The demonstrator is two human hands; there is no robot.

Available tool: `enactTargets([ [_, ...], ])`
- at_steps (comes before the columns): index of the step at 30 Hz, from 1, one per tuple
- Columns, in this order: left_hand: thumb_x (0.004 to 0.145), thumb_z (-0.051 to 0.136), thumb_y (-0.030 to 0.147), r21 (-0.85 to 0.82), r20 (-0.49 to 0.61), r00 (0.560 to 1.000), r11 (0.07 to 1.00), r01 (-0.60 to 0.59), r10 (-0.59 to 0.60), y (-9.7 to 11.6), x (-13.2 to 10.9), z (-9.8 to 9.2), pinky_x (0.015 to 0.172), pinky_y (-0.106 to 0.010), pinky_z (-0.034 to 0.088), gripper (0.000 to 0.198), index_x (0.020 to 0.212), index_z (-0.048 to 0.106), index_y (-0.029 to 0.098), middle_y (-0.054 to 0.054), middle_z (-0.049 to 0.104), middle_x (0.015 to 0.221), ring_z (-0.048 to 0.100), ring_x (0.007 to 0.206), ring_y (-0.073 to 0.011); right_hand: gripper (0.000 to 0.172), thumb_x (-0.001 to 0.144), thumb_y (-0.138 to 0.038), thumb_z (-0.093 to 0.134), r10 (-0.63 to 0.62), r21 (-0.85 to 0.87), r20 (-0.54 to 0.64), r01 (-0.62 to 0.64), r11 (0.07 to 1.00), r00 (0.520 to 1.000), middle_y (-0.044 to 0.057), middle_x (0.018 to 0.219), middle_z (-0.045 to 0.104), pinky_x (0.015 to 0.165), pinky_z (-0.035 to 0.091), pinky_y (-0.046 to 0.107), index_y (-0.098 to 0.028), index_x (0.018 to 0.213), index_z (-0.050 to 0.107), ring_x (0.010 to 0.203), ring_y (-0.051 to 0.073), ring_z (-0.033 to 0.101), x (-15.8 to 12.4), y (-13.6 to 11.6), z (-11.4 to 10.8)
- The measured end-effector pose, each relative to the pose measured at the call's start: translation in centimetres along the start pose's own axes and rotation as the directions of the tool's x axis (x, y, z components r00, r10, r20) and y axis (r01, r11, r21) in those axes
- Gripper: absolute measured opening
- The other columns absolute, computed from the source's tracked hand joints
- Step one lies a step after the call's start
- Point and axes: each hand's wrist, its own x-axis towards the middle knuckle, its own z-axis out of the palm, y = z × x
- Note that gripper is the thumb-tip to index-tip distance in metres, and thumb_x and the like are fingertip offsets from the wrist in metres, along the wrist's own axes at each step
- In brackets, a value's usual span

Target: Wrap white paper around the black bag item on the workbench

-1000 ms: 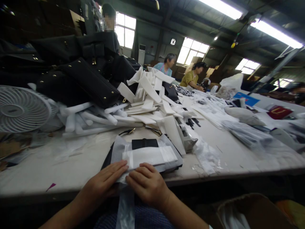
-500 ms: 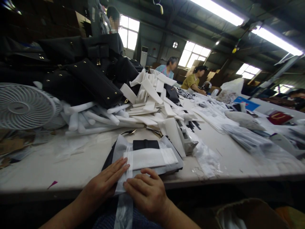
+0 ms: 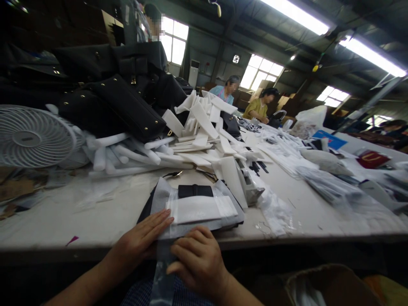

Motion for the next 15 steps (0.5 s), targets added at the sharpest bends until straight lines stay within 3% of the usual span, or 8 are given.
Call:
enactTargets([
  [3, 0.098, 0.039, 0.013, -0.008, -0.014, 1.000, 1.000, -0.004, 0.004, 0.0, 0.1, 0.0, 0.105, -0.040, 0.048, 0.043, 0.141, 0.040, 0.007, -0.018, 0.055, 0.137, 0.046, 0.133, -0.0222, 0.015, 0.095, -0.027, 0.061, 0.040, -0.025, -0.063, -0.042, 0.999, 0.997, 0.005, 0.092, 0.074, 0.078, 0.046, 0.034, -0.018, 0.106, 0.067, 0.080, 0.017, 0.062, 0.3, 0.1, -0.1],
  [5, 0.097, 0.041, 0.014, -0.019, -0.034, 0.999, 1.000, -0.003, 0.002, 0.0, 0.1, 0.0, 0.105, -0.040, 0.048, 0.045, 0.141, 0.038, 0.007, -0.018, 0.056, 0.136, 0.048, 0.132, -0.0227, 0.020, 0.093, -0.028, 0.064, 0.027, -0.093, -0.067, -0.033, 0.995, 0.997, 0.005, 0.098, 0.074, 0.082, 0.045, 0.035, -0.018, 0.110, 0.066, 0.086, 0.018, 0.061, 0.7, 0.3, 0.1],
  [10, 0.094, 0.040, 0.011, -0.071, -0.050, 0.998, 0.997, 0.030, -0.033, -0.1, -0.1, 0.4, 0.105, -0.040, 0.048, 0.046, 0.140, 0.039, 0.007, -0.018, 0.057, 0.135, 0.051, 0.129, -0.0229, 0.019, 0.097, -0.024, 0.055, -0.001, -0.227, 0.050, 0.013, 0.974, 0.999, 0.006, 0.103, 0.071, 0.085, 0.043, 0.037, -0.016, 0.113, 0.064, 0.090, 0.020, 0.058, 1.8, 0.8, 1.1],
  [15, 0.086, 0.047, 0.004, -0.118, 0.004, 0.997, 0.990, 0.076, -0.076, 0.1, -0.2, 0.0, 0.106, -0.041, 0.047, 0.056, 0.141, 0.037, 0.009, -0.017, 0.055, 0.137, 0.050, 0.130, -0.0232, 0.024, 0.101, -0.017, 0.041, -0.061, -0.329, 0.114, 0.095, 0.940, 0.992, 0.007, 0.097, 0.068, 0.085, 0.042, 0.037, -0.015, 0.108, 0.064, 0.088, 0.020, 0.057, 2.0, 1.2, 1.7],
])
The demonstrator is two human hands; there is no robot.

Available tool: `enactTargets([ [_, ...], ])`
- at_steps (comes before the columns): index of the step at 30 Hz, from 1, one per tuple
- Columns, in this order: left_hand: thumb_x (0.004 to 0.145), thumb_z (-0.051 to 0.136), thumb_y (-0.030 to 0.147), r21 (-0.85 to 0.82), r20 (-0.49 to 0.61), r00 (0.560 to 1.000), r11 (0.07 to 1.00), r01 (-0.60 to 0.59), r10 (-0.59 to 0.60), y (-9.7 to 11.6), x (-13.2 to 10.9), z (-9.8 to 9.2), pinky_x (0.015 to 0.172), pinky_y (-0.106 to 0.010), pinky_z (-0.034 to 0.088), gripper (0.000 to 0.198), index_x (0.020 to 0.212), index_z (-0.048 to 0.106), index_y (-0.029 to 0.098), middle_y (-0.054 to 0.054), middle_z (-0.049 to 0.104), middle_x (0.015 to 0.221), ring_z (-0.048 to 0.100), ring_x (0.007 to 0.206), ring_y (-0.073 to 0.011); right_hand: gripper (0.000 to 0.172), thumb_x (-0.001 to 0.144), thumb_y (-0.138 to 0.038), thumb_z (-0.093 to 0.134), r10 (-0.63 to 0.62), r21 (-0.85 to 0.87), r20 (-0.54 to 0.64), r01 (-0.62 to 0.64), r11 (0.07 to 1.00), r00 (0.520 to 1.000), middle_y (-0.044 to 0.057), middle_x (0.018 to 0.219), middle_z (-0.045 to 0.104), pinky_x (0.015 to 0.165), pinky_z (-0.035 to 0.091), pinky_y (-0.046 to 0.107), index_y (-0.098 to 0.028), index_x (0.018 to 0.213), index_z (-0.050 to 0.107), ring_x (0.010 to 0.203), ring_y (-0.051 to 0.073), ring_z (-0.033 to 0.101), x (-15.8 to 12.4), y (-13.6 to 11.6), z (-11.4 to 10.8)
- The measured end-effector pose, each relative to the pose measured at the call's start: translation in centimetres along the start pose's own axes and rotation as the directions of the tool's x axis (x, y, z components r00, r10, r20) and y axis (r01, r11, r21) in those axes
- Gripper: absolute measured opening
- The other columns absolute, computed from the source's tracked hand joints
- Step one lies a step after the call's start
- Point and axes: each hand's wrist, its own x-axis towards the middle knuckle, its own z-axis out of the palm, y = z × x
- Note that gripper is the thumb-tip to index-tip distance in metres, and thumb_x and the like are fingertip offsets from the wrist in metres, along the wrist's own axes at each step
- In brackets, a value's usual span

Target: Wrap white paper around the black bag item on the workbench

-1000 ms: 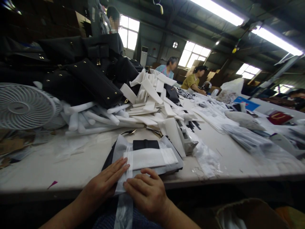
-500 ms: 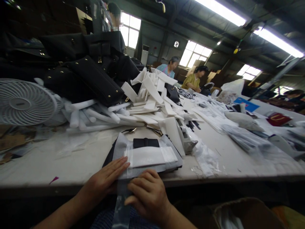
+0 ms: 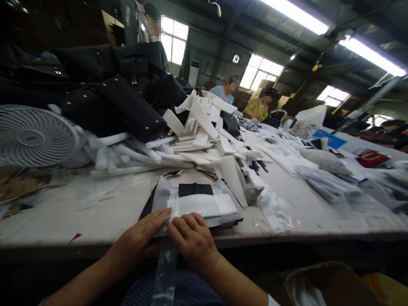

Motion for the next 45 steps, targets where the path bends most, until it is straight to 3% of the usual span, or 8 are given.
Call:
enactTargets([
  [6, 0.080, 0.055, 0.010, -0.085, 0.149, 0.977, 0.983, 0.163, -0.150, 1.0, 0.6, -1.6, 0.111, -0.044, 0.043, 0.068, 0.145, 0.033, 0.013, -0.014, 0.045, 0.147, 0.039, 0.138, -0.0252, 0.027, 0.103, -0.022, 0.036, -0.011, -0.051, 0.039, 0.013, 0.999, 0.999, 0.005, 0.088, 0.065, 0.075, 0.040, 0.037, -0.015, 0.105, 0.063, 0.077, 0.020, 0.051, 0.7, 0.3, 0.9],
  [13, 0.096, 0.043, 0.012, 0.119, -0.129, 0.991, 0.992, 0.046, -0.031, 0.7, 0.9, 0.1, 0.100, -0.036, 0.054, 0.026, 0.116, 0.058, 0.013, -0.015, 0.061, 0.128, 0.057, 0.122, -0.0235, 0.022, 0.102, -0.020, 0.041, -0.015, -0.017, 0.011, 0.015, 1.000, 1.000, 0.005, 0.086, 0.065, 0.072, 0.041, 0.036, -0.016, 0.108, 0.061, 0.076, 0.020, 0.052, 0.4, 0.7, 1.2],
  [18, 0.098, 0.043, 0.017, 0.144, -0.165, 0.985, 0.987, 0.067, -0.043, 1.2, 0.6, 0.6, 0.092, -0.036, 0.057, 0.021, 0.109, 0.061, 0.017, -0.008, 0.065, 0.107, 0.063, 0.104, -0.0207, 0.021, 0.100, -0.017, 0.042, 0.000, 0.152, -0.017, 0.002, 0.988, 1.000, 0.007, 0.101, 0.068, 0.089, 0.046, 0.037, -0.016, 0.106, 0.062, 0.091, 0.020, 0.056, -0.7, 0.9, 0.0],
  [22, 0.097, 0.041, 0.013, 0.169, -0.130, 0.990, 0.982, 0.081, -0.059, 1.4, 0.6, 0.6, 0.097, -0.041, 0.055, 0.026, 0.114, 0.059, 0.017, -0.009, 0.063, 0.110, 0.062, 0.105, -0.0219, 0.019, 0.099, -0.015, 0.046, -0.058, 0.105, -0.143, 0.073, 0.992, 0.988, 0.006, 0.096, 0.070, 0.083, 0.048, 0.034, -0.016, 0.106, 0.064, 0.087, 0.018, 0.059, -1.3, 1.0, -0.1],
  [31, 0.093, 0.052, 0.022, 0.145, 0.086, 0.991, 0.985, 0.089, -0.103, 2.3, 1.3, -2.0, 0.095, -0.045, 0.056, 0.033, 0.125, 0.055, 0.016, -0.013, 0.059, 0.117, 0.056, 0.112, -0.0285, 0.018, 0.099, -0.017, 0.048, -0.030, 0.119, -0.102, 0.042, 0.992, 0.994, 0.005, 0.084, 0.068, 0.070, 0.046, 0.033, -0.014, 0.097, 0.065, 0.077, 0.018, 0.056, -2.2, 0.8, 1.9],
  [37, 0.098, 0.047, 0.018, 0.338, -0.090, 0.996, 0.940, 0.051, -0.021, 2.3, 1.4, -0.5, 0.092, -0.041, 0.057, 0.019, 0.108, 0.063, 0.014, -0.013, 0.064, 0.116, 0.060, 0.112, -0.0269, 0.015, 0.098, -0.015, 0.051, 0.022, 0.129, -0.158, -0.001, 0.992, 0.987, 0.004, 0.079, 0.067, 0.067, 0.045, 0.031, -0.015, 0.092, 0.065, 0.073, 0.016, 0.055, -2.6, 0.3, 2.6],
  [40, 0.099, 0.042, 0.015, 0.437, -0.062, 0.996, 0.899, -0.033, 0.067, 1.8, 1.4, 0.5, 0.094, -0.041, 0.056, 0.022, 0.104, 0.063, 0.013, -0.012, 0.058, 0.134, 0.054, 0.125, -0.0271, 0.019, 0.098, -0.015, 0.049, 0.026, 0.119, -0.147, -0.008, 0.993, 0.989, 0.003, 0.076, 0.066, 0.066, 0.045, 0.030, -0.016, 0.088, 0.065, 0.072, 0.016, 0.055, -2.5, 0.1, 2.4],
  [45, 0.101, 0.034, 0.017, 0.524, -0.052, 0.989, 0.847, -0.090, 0.137, 0.4, 1.1, 1.2, 0.089, -0.033, 0.057, 0.031, 0.114, 0.061, 0.011, -0.008, 0.067, 0.123, 0.063, 0.113, -0.0209, 0.023, 0.100, -0.024, 0.047, -0.012, 0.202, -0.018, 0.015, 0.979, 1.000, 0.002, 0.072, 0.064, 0.059, 0.043, 0.030, -0.017, 0.083, 0.061, 0.064, 0.016, 0.053, -0.2, 1.8, 0.2],
])
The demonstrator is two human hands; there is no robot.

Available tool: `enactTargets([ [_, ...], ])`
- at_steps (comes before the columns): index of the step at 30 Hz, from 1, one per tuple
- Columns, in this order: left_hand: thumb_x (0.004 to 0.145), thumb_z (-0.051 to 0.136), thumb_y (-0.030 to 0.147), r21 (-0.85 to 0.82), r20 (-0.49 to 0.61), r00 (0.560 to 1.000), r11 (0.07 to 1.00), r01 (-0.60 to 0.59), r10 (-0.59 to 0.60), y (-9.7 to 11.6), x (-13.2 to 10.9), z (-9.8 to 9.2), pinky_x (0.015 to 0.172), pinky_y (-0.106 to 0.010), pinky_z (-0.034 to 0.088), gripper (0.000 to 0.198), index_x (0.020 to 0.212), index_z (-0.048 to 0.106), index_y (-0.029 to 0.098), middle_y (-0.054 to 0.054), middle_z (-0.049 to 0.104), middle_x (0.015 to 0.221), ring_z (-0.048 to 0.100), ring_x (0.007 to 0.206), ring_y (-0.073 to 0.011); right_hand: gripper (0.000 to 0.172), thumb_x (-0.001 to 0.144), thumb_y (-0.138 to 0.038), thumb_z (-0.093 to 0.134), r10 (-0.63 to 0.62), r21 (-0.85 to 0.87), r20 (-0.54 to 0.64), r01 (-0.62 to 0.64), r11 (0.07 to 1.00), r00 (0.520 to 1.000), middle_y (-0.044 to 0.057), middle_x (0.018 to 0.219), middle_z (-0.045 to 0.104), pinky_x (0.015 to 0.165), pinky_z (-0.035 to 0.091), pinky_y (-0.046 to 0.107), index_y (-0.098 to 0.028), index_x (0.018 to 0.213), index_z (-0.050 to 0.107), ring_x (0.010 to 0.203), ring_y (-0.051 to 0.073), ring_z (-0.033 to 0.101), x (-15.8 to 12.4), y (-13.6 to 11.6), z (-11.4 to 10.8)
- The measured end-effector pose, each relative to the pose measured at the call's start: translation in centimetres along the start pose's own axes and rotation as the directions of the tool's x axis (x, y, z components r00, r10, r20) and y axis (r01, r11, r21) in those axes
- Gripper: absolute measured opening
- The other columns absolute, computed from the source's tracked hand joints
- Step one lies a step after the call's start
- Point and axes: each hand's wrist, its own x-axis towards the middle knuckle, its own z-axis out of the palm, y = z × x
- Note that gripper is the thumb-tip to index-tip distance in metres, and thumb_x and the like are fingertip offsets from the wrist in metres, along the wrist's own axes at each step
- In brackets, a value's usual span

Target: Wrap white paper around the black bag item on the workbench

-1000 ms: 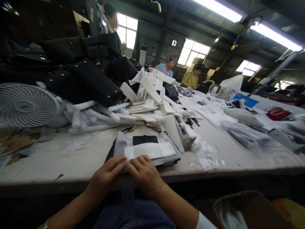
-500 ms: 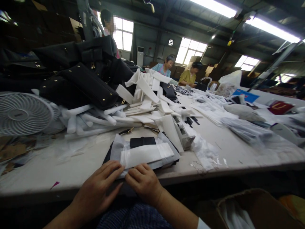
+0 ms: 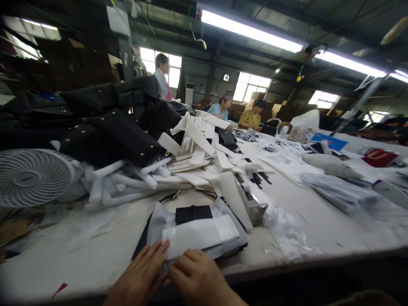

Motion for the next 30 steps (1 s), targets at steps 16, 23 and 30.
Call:
enactTargets([
  [16, 0.096, 0.040, 0.020, -0.041, 0.076, 0.997, 0.999, -0.013, 0.016, -0.2, -1.2, 1.5, 0.085, -0.031, 0.059, 0.021, 0.092, 0.060, 0.023, -0.003, 0.065, 0.128, 0.065, 0.112, -0.0220, 0.017, 0.089, -0.016, 0.063, 0.158, 0.253, 0.542, -0.339, 0.906, 0.826, 0.002, 0.097, 0.075, 0.079, 0.052, 0.025, -0.022, 0.104, 0.070, 0.089, 0.018, 0.069, 12.6, 10.4, 2.9],
  [23, 0.101, 0.034, 0.022, -0.145, 0.127, 0.978, 0.972, 0.186, -0.168, 0.7, 0.4, -1.0, 0.092, -0.038, 0.058, 0.034, 0.126, 0.054, 0.011, -0.007, 0.062, 0.131, 0.060, 0.118, -0.0213, 0.023, 0.095, -0.016, 0.057, 0.110, 0.337, 0.007, -0.106, 0.935, 0.994, 0.007, 0.104, 0.072, 0.083, 0.052, 0.024, -0.017, 0.117, 0.063, 0.094, 0.015, 0.066, 4.5, 4.8, -2.6],
  [30, 0.103, 0.035, 0.032, -0.200, 0.181, 0.963, 0.952, 0.233, -0.198, 0.9, 0.2, -1.4, 0.094, -0.039, 0.056, 0.038, 0.133, 0.049, 0.013, -0.006, 0.061, 0.132, 0.060, 0.118, -0.0211, 0.031, 0.098, -0.015, 0.051, -0.167, -0.187, 0.047, 0.173, 0.967, 0.985, 0.001, 0.132, 0.064, 0.119, 0.028, 0.044, -0.022, 0.126, 0.062, 0.129, 0.020, 0.051, -6.4, -0.2, -0.3],
])
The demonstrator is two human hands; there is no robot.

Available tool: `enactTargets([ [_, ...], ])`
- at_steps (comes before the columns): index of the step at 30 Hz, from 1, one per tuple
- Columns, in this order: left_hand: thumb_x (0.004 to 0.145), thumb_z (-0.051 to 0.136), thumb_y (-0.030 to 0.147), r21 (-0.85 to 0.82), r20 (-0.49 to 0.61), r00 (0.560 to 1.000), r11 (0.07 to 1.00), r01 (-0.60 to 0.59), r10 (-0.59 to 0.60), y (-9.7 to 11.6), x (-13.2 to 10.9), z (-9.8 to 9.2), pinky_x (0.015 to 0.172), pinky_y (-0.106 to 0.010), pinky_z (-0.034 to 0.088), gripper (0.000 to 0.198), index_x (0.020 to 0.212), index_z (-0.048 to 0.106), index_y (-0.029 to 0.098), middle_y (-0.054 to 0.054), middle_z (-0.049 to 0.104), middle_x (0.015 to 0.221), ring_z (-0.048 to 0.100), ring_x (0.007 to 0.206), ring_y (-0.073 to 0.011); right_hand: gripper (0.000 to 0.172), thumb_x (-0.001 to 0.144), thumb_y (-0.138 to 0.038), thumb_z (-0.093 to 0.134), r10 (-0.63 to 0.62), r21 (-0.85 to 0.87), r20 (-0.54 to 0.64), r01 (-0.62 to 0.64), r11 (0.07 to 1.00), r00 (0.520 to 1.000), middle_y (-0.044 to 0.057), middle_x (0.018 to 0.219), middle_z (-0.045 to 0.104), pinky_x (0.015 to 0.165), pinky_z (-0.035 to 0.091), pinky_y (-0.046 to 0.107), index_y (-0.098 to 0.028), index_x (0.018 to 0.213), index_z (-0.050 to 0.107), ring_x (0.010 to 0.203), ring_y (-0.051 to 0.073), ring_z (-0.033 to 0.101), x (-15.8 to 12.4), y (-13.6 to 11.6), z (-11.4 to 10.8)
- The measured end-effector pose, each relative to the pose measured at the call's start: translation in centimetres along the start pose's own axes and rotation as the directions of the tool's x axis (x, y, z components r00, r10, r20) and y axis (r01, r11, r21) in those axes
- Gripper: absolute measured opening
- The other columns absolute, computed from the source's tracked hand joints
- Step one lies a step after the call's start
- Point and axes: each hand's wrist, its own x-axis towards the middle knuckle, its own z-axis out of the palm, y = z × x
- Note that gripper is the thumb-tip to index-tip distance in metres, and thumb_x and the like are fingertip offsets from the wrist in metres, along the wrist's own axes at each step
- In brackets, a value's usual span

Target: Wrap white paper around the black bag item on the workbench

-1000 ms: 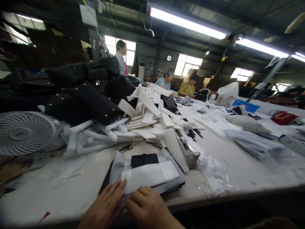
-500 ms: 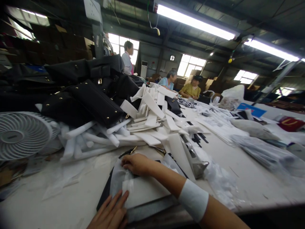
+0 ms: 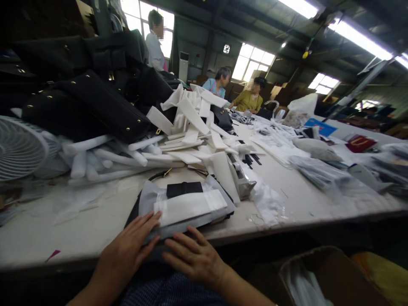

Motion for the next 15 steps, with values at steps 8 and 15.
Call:
enactTargets([
  [8, 0.102, 0.037, 0.037, -0.059, 0.030, 0.998, 0.996, 0.062, -0.061, 0.1, 0.1, -0.4, 0.096, -0.041, 0.055, 0.039, 0.133, 0.049, 0.016, -0.009, 0.062, 0.131, 0.060, 0.118, -0.0237, 0.015, 0.094, -0.016, 0.060, 0.041, 0.065, -0.304, -0.023, 0.998, 0.952, -0.003, 0.114, 0.073, 0.119, 0.028, 0.042, -0.023, 0.099, 0.072, 0.116, 0.015, 0.061, 1.9, -1.3, 3.2],
  [15, 0.098, 0.046, 0.028, -0.100, 0.015, 0.997, 0.992, 0.074, -0.073, 0.2, -0.1, -0.4, 0.102, -0.039, 0.051, 0.037, 0.133, 0.048, 0.016, -0.009, 0.063, 0.130, 0.058, 0.121, -0.0220, 0.014, 0.093, -0.013, 0.060, 0.039, 0.272, -0.219, 0.022, 0.962, 0.975, 0.001, 0.100, 0.077, 0.111, 0.041, 0.038, -0.017, 0.103, 0.068, 0.099, 0.014, 0.070, 3.1, -1.7, -0.2],
])
